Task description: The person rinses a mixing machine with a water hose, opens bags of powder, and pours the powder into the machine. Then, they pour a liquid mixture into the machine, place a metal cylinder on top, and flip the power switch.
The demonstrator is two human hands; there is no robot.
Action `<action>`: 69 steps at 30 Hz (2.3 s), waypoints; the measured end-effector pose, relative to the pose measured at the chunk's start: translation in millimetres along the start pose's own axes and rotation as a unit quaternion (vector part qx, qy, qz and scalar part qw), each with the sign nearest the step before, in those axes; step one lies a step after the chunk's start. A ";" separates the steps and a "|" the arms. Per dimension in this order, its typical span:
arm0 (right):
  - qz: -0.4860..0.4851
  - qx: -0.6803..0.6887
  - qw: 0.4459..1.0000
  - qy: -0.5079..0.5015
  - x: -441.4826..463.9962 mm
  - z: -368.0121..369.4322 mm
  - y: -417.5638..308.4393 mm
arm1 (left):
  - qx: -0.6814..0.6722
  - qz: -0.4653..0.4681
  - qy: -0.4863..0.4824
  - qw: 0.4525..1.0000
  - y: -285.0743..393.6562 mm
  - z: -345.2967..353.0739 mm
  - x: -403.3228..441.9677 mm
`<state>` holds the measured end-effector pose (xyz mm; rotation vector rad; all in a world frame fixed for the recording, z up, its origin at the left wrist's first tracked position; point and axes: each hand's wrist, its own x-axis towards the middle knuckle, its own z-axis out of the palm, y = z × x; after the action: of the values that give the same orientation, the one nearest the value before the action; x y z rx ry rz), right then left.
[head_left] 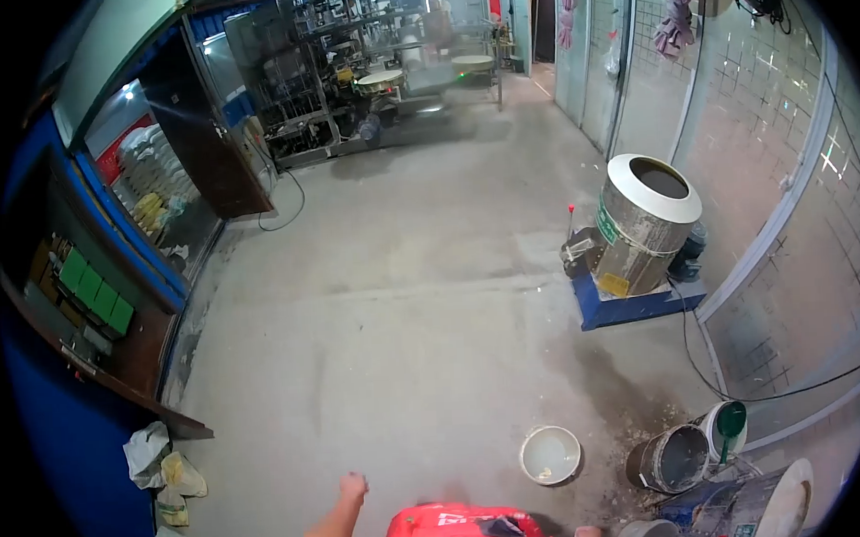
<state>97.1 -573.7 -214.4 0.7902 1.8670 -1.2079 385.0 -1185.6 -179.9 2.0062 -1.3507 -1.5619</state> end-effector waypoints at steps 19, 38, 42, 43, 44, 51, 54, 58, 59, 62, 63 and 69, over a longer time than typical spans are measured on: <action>-0.292 -0.282 0.912 0.064 155.5 173.1 -309.8 | -0.008 -0.107 0.012 0.994 253.5 146.4 116.5; -0.073 -0.206 0.925 0.310 -28.2 305.1 -265.3 | 0.158 0.044 -0.288 0.944 524.2 385.8 299.0; 0.004 -0.406 0.893 0.196 -82.0 386.3 -115.1 | 0.268 0.112 -0.323 0.901 544.3 424.4 293.0; 0.010 -0.402 0.893 0.203 -104.8 405.0 -100.3 | 0.286 0.105 -0.326 0.895 540.0 427.1 292.1; 0.012 -0.390 0.896 0.212 -125.3 421.5 -86.5 | 0.303 0.100 -0.330 0.889 534.4 431.0 293.0; -0.013 -0.161 0.921 0.354 -129.6 494.0 -7.7 | 0.369 0.081 -0.360 0.853 470.8 423.0 237.3; -0.059 -0.230 0.896 0.375 -129.9 460.1 -32.4 | 0.386 0.084 -0.381 0.836 447.6 407.9 213.9; -0.114 0.181 0.868 0.449 -81.7 449.7 0.1 | 0.363 0.091 -0.400 0.837 423.7 382.7 196.6; -0.178 0.126 0.858 0.464 -74.4 452.1 13.3 | 0.359 0.097 -0.396 0.839 424.4 371.6 194.5; -0.080 0.299 0.866 0.393 -108.4 410.6 -19.7 | 0.361 0.127 -0.407 0.830 414.9 340.3 174.0; -0.015 0.378 0.854 0.356 -135.6 407.9 -36.6 | 0.367 0.132 -0.400 0.829 412.2 328.7 173.9; -0.091 0.221 0.878 0.414 -118.3 451.1 70.3 | 0.365 0.124 -0.331 0.862 394.2 273.3 183.1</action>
<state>334.8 -978.0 -264.0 1.6071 2.3981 -1.6022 -51.2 -1451.9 -131.0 1.5044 -2.6811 -1.8686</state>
